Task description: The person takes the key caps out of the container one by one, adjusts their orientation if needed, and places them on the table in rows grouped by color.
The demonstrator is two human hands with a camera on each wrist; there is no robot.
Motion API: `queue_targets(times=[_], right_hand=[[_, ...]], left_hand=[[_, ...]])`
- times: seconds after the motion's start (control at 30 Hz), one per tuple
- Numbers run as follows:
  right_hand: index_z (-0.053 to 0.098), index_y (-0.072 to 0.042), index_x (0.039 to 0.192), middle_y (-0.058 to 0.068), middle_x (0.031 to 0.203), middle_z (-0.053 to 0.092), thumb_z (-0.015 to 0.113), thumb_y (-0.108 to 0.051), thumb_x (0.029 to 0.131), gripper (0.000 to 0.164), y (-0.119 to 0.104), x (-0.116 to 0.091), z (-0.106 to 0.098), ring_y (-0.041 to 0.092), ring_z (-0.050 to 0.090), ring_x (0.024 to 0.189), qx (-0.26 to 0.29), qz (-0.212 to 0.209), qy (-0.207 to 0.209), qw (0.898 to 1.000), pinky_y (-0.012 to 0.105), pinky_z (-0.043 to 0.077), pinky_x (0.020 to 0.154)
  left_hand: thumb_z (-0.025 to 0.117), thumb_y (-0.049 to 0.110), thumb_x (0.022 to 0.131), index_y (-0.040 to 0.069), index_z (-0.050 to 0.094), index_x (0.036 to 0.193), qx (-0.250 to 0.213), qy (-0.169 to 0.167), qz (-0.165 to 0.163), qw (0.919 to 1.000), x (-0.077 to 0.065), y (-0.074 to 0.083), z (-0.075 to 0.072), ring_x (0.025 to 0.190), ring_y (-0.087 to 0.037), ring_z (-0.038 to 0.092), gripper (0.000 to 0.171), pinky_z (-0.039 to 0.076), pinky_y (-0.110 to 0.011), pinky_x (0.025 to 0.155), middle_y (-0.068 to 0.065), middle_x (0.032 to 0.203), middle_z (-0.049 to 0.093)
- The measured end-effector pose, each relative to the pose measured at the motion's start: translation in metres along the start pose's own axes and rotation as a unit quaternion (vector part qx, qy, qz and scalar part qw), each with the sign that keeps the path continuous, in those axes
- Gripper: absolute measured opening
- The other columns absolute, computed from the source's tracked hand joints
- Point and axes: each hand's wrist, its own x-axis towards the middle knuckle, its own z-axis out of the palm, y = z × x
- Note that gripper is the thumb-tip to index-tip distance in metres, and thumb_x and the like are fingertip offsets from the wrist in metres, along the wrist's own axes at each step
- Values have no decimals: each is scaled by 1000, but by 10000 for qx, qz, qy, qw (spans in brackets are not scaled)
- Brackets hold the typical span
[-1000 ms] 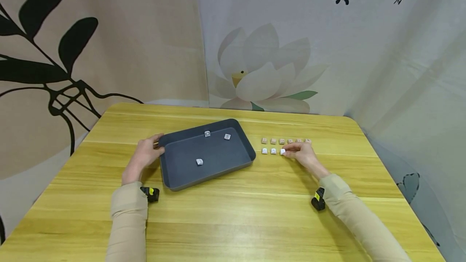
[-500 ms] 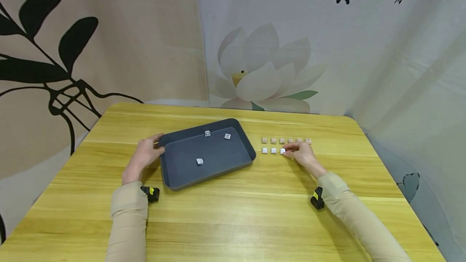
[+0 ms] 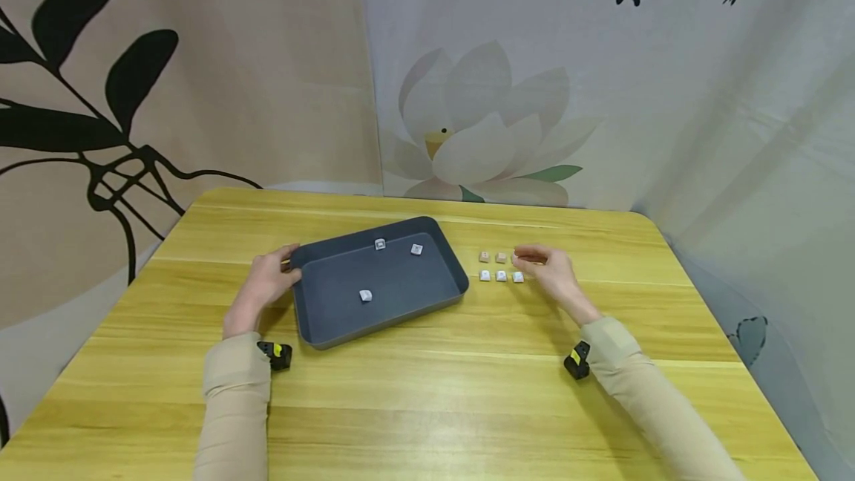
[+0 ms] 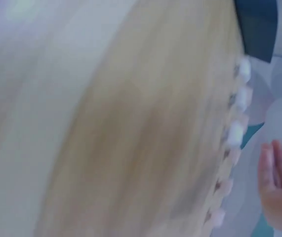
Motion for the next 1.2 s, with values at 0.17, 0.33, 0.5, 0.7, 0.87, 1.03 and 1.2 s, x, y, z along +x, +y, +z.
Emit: queue_targets(times=[0.17, 0.33, 0.5, 0.7, 0.87, 1.03, 1.2], right_hand=[[57, -3, 122, 16, 120, 62, 63, -19, 86, 40, -18, 2, 18, 13, 62, 102, 735, -410, -416, 9956, 17, 50, 83], [58, -3, 121, 15, 119, 62, 64, -20, 85, 40, -37, 6, 45, 17, 63, 104, 1181, -738, -933, 9859, 25, 51, 87], [60, -5, 119, 14, 119, 63, 64, -18, 85, 37, -58, 8, 76, 23, 61, 109, 1257, -949, -1443, 9769, 30, 51, 89], [58, 2, 119, 21, 118, 61, 62, -11, 86, 35, -92, 1, 102, 29, 60, 108, 1216, -1254, -1943, 9653, 28, 53, 86], [60, -1, 117, 20, 116, 62, 62, -10, 86, 33, -115, -4, 118, 31, 60, 107, 868, -1418, -2097, 9635, 25, 52, 84], [62, -2, 116, 20, 115, 63, 63, -10, 85, 31, -126, -5, 135, 30, 61, 106, 665, -1558, -2281, 9588, 23, 51, 83], [62, 1, 115, 21, 115, 63, 64, -7, 84, 32, -131, -5, 149, 30, 61, 105, 599, -1508, -2484, 9550, 23, 51, 83]], left_hand=[[45, 8, 90, -2, 25, 143, 28, 1, 5, 10000, 1, -1, 0, 122, -47, 42, 57, 47, -48, 93, -34, 140, 32], [45, 7, 90, -2, 25, 143, 58, 13, 7, 10000, 1, -3, 0, 122, -47, 42, 58, 47, -48, 93, -34, 140, 32], [46, 7, 90, -2, 26, 143, 69, 30, 27, 10000, 2, -3, 1, 121, -47, 43, 58, 48, -48, 92, -34, 139, 32], [47, 7, 90, -2, 26, 143, 19, 12, 15, 10000, 2, -3, 1, 121, -47, 42, 58, 47, -47, 93, -34, 139, 32], [48, 9, 90, -2, 26, 143, 61, 11, 24, 10000, 3, -4, 1, 122, -47, 42, 58, 47, -47, 93, -34, 139, 32], [48, 8, 90, -1, 27, 143, 98, 28, 35, 9999, 1, -2, 1, 121, -46, 43, 58, 47, -47, 92, -34, 139, 32], [49, 7, 90, -2, 28, 142, 141, 73, 71, 9998, 1, -2, 0, 120, -46, 45, 57, 48, -47, 92, -35, 138, 34]])
